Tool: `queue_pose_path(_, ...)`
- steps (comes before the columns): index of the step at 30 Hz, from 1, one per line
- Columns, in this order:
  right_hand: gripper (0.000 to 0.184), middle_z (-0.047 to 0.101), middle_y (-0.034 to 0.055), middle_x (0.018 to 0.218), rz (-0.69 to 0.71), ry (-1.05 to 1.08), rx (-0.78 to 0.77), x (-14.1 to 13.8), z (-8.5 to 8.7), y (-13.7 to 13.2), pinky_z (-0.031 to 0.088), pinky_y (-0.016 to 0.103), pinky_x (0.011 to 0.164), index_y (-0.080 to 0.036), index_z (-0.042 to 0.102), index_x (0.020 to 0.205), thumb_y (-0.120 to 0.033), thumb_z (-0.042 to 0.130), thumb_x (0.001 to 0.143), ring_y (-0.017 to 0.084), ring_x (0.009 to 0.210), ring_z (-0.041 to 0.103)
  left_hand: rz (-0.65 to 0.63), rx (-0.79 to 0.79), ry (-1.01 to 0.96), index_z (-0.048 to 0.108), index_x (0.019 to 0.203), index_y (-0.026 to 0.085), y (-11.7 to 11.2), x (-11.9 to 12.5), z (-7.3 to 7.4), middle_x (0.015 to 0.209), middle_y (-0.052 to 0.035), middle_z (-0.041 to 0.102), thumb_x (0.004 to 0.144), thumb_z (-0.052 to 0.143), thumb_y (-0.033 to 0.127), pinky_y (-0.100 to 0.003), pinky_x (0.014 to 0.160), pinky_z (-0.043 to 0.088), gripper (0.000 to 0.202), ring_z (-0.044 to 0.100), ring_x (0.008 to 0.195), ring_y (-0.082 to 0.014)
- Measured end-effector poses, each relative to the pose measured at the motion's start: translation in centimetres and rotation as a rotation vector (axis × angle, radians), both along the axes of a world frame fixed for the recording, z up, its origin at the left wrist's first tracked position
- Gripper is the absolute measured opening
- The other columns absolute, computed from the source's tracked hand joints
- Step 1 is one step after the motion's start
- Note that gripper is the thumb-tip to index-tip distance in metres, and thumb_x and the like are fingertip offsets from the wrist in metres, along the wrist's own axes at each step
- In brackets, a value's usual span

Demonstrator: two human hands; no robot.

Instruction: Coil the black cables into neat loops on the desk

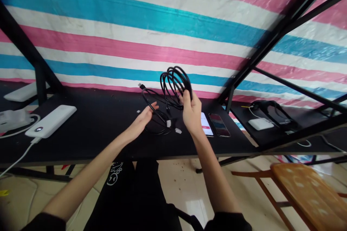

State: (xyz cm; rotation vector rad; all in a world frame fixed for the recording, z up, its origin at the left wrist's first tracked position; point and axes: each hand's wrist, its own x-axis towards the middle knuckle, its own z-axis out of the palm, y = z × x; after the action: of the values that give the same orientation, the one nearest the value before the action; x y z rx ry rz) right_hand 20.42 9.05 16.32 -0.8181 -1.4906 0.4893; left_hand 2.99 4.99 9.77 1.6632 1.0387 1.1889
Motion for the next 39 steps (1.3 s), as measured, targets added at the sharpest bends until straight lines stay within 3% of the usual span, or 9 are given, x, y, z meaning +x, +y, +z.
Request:
queue_pose_path(3,0.04,0.036,-0.0037,0.059,-0.005,0.087,0.119,0.6,2.1,0.5,0.037,0.024,0.049,-0.019,0.059,0.089,-0.055,0.041,0.09,0.008,0.05,0.04,-0.041,0.151,0.52,0.04,0.137,0.019,1.9,-0.5,-1.6,0.148,-0.015,0.035,0.076,0.055,0.062,-0.053,0.112,0.011,0.075,0.019,0.14,-0.0333)
queue_pose_path(6,0.038,0.033,-0.004,0.059,0.005,0.139,0.24,1.3,4.3,1.2,0.032,0.023,0.048,-0.019,0.059,0.089,-0.053,0.042,0.091,0.008,0.049,0.036,-0.128,0.232,0.874,0.05,0.128,0.018,2.6,-0.1,-4.6,0.139,-0.016,0.046,0.069,0.069,0.051,-0.051,0.11,0.017,0.07,0.029,0.135,-0.0348)
queue_pose_path(12,0.038,0.036,-0.0044,0.059,0.049,0.091,0.202,2.5,5.5,1.2,0.032,0.023,0.049,-0.019,0.062,0.088,-0.053,0.045,0.089,0.008,0.051,0.036,-0.091,0.364,0.888,0.064,0.095,0.016,2.4,0.7,-6.1,0.1,-0.008,0.064,0.09,0.045,0.023,-0.039,0.1,0.032,0.021,0.056,0.104,-0.0211)
queue_pose_path(18,0.042,0.04,-0.0044,0.06,0.065,0.05,0.051,3.2,3.3,1.2,0.033,0.023,0.052,-0.017,0.064,0.09,-0.055,0.047,0.088,0.008,0.052,0.037,0.02,0.355,0.704,0.065,0.097,0.019,1.6,-0.7,-2.3,0.096,-0.0042,0.068,0.081,0.044,0.009,-0.043,0.103,0.028,0.028,0.059,0.096,-0.0183)
queue_pose_path(23,0.037,0.056,0.001,0.071,0.129,-0.162,0.039,-0.1,1.3,-0.6,0.044,0.026,0.065,-0.015,0.065,0.101,-0.043,0.043,0.093,0.012,0.065,0.052,-0.202,-0.052,-0.255,0.052,0.124,0.015,0.2,-0.3,4.1,0.116,-0.0117,0.064,0.082,0.042,0.031,-0.05,0.101,0.035,0.046,0.057,0.111,-0.0266)
queue_pose_path(28,0.041,0.053,0.0094,0.128,0.469,-0.452,0.16,-5.1,0.8,-4.9,0.034,0.036,0.105,-0.019,0.048,0.133,-0.027,0.042,0.094,0.018,0.12,0.047,-0.147,-0.211,-0.9,0.059,0.109,0.012,-2.0,-1.4,10.7,0.082,-0.0072,0.068,0.091,0.027,0.056,-0.039,0.079,0.054,0.057,0.067,0.085,-0.0216)
queue_pose_path(33,0.053,0.048,0.0085,0.128,0.601,-0.647,-0.028,-4.6,-0.9,-4.0,0.041,0.031,0.098,-0.023,0.041,0.137,-0.04,0.053,0.089,0.015,0.114,0.05,-0.055,-0.251,-1.069,0.059,0.095,0.013,-5.0,-6.3,13.4,0.042,0.0094,0.04,0.1,0.026,0.031,-0.008,0.043,0.042,0.037,0.038,0.031,-0.001)
queue_pose_path(36,0.071,0.049,0.0117,0.13,0.37,-1.203,-0.222,-3.2,-4.9,-1.8,0.039,0.037,0.096,-0.021,0.04,0.138,-0.04,0.07,0.076,0.024,0.12,0.046,-0.093,-0.177,-0.94,0.059,0.09,0.011,-6.9,-10.3,14.3,0.037,0.0106,0.029,0.096,0.019,0.047,-0.008,0.026,0.023,0.054,0.015,0.024,-0.0012)
queue_pose_path(39,0.053,0.057,0.0175,0.117,0.236,-1.34,-0.307,-2.9,-8.9,-0.7,0.037,0.042,0.089,-0.014,0.055,0.125,-0.022,0.071,0.075,0.031,0.111,0.053,-0.083,-0.133,-0.692,0.062,0.096,0.013,-8.5,-13.6,14.9,0.033,0.0111,0.021,0.084,0.015,0.068,-0.014,0.018,0.009,0.074,0.001,0.023,-0.003)
